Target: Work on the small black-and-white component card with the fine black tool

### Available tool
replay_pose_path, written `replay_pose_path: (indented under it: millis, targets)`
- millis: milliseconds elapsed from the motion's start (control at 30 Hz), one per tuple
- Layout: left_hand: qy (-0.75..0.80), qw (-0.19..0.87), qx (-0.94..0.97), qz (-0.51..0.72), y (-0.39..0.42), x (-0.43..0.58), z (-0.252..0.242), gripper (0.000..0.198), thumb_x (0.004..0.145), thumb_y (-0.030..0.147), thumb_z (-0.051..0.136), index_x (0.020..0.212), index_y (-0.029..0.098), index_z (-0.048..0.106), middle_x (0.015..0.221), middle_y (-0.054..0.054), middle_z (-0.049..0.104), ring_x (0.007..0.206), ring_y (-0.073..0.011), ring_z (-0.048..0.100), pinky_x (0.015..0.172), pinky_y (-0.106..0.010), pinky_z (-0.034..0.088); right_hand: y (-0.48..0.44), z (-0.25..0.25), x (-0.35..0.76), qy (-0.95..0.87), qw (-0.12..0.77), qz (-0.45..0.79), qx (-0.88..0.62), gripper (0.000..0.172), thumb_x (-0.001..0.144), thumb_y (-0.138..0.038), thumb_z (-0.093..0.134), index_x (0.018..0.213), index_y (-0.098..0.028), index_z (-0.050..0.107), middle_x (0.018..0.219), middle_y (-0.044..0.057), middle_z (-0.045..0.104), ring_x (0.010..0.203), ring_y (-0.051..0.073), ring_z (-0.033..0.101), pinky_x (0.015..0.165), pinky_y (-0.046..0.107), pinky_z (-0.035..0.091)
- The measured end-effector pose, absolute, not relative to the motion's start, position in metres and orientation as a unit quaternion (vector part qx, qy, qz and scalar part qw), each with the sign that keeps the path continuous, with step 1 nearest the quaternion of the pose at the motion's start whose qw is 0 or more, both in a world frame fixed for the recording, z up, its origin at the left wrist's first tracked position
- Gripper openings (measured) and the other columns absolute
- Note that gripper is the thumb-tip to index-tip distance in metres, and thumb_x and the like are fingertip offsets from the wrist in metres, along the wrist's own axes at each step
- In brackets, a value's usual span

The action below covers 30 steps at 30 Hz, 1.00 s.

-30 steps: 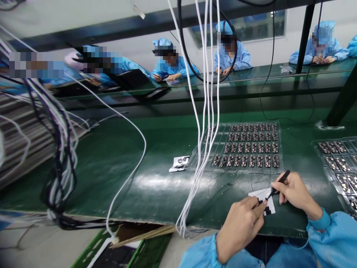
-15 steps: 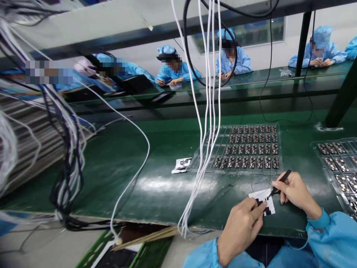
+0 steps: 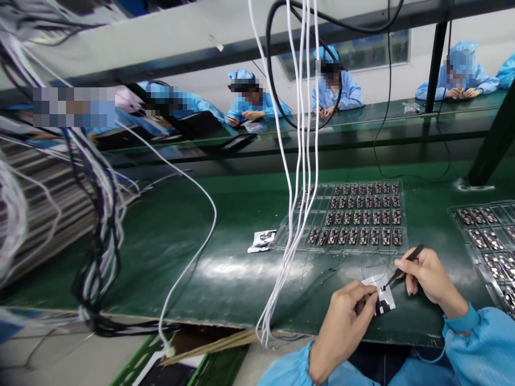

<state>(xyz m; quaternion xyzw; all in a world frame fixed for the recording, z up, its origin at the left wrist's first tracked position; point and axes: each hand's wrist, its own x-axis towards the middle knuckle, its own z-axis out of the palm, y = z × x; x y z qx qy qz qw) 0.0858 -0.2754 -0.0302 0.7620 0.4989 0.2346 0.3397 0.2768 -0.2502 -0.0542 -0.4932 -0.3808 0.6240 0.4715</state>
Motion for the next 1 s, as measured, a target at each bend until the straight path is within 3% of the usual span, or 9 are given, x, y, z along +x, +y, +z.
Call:
replay_pose_path:
  millis: [200, 500, 700, 1000]
  targets:
    - [0.504, 0.474, 0.681, 0.239, -0.272, 0.098, -0.035, 0.023, 0.076, 0.018, 0.046, 0.065, 0.015, 0.066, 0.058, 0.0, 0.053, 0.053, -0.0104, 0.046, 0.049, -0.02, 0.033, -0.249, -0.055, 0.275, -0.385, 0.474, 0.625, -0.486, 0.032, 0.062, -0.04, 0.075, 0.062, -0.016, 0.054, 0.048, -0.003, 0.06, 0.026, 0.008, 0.048, 0.026, 0.017, 0.03]
    - [0.541, 0.615, 0.51, 0.262, -0.267, 0.102, -0.045, 0.014, 0.069, 0.021, 0.048, 0.066, 0.014, 0.059, 0.038, 0.008, 0.041, 0.032, -0.0057, 0.034, 0.036, -0.017, 0.024, -0.253, -0.058, 0.275, -0.408, 0.476, 0.62, -0.471, 0.029, 0.068, -0.041, 0.07, 0.066, -0.016, 0.055, 0.036, -0.005, 0.054, 0.028, 0.01, 0.048, 0.03, 0.019, 0.033]
    - [0.544, 0.635, 0.458, 0.303, -0.263, 0.099, -0.045, 0.019, 0.07, 0.03, 0.053, 0.061, 0.014, 0.055, 0.034, 0.008, 0.041, 0.027, -0.0043, 0.03, 0.03, -0.016, 0.022, -0.255, -0.055, 0.27, -0.386, 0.498, 0.619, -0.47, 0.028, 0.069, -0.04, 0.07, 0.074, -0.015, 0.059, 0.039, -0.003, 0.058, 0.033, 0.012, 0.053, 0.032, 0.019, 0.039]
    - [0.53, 0.642, 0.45, 0.324, -0.261, 0.094, -0.053, 0.039, 0.068, 0.051, 0.06, 0.06, 0.013, 0.055, 0.035, 0.004, 0.045, 0.028, -0.0044, 0.035, 0.032, -0.015, 0.024, -0.256, -0.055, 0.268, -0.369, 0.503, 0.63, -0.462, 0.028, 0.069, -0.04, 0.07, 0.078, -0.016, 0.057, 0.037, -0.002, 0.059, 0.031, 0.011, 0.052, 0.031, 0.018, 0.038]
